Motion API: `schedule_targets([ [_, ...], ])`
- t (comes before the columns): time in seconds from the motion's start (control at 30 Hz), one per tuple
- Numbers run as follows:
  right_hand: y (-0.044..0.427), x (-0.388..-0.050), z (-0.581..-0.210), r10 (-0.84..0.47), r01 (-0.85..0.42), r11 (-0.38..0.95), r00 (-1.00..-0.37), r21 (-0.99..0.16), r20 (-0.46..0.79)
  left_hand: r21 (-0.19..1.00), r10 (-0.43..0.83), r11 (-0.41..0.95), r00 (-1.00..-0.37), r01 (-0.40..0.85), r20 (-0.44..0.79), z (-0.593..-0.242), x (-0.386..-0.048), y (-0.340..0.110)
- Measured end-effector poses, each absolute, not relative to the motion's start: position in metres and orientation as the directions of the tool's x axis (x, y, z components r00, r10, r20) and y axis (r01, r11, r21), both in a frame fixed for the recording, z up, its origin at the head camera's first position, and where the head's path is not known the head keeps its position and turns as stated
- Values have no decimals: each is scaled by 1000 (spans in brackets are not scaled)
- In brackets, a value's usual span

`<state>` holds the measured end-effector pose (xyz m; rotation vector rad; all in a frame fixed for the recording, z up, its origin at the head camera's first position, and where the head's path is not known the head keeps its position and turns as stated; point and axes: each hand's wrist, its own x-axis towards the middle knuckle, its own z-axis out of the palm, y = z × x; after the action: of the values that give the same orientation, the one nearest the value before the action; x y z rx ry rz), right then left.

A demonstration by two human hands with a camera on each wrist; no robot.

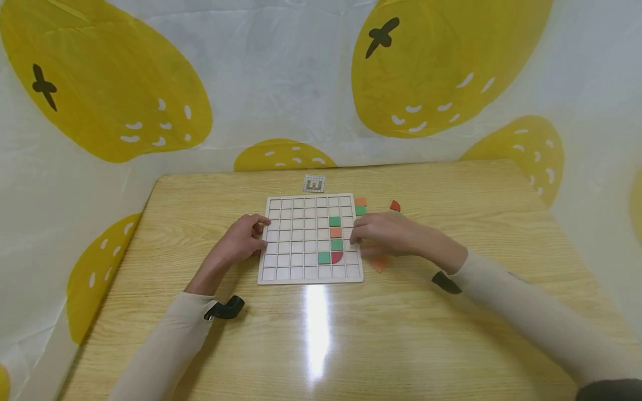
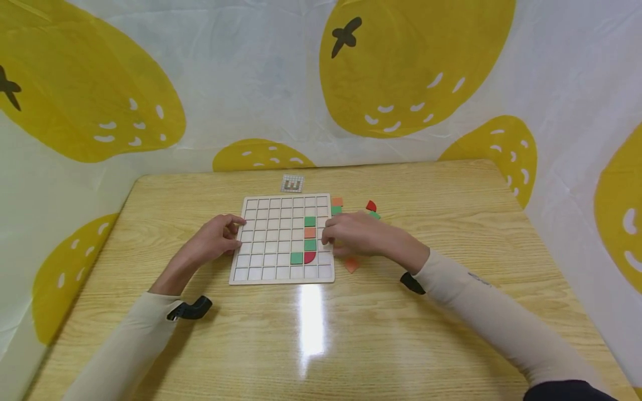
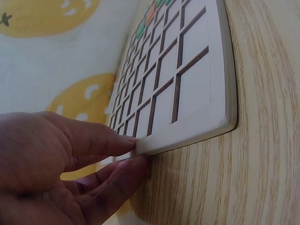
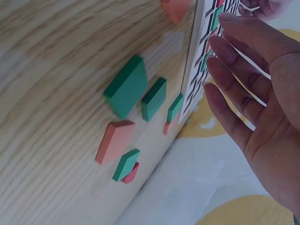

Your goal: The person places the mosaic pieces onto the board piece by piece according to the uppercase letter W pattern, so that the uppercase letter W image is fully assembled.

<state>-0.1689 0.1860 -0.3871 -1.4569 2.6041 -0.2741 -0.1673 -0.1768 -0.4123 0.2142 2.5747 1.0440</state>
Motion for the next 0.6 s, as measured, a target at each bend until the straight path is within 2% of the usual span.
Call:
schedule_targets([
  [0.6, 208, -161, -383, -833, -800, 547, -549, -247, -64, 702, 272, 713, -925, 7, -267, -411, -168, -177],
])
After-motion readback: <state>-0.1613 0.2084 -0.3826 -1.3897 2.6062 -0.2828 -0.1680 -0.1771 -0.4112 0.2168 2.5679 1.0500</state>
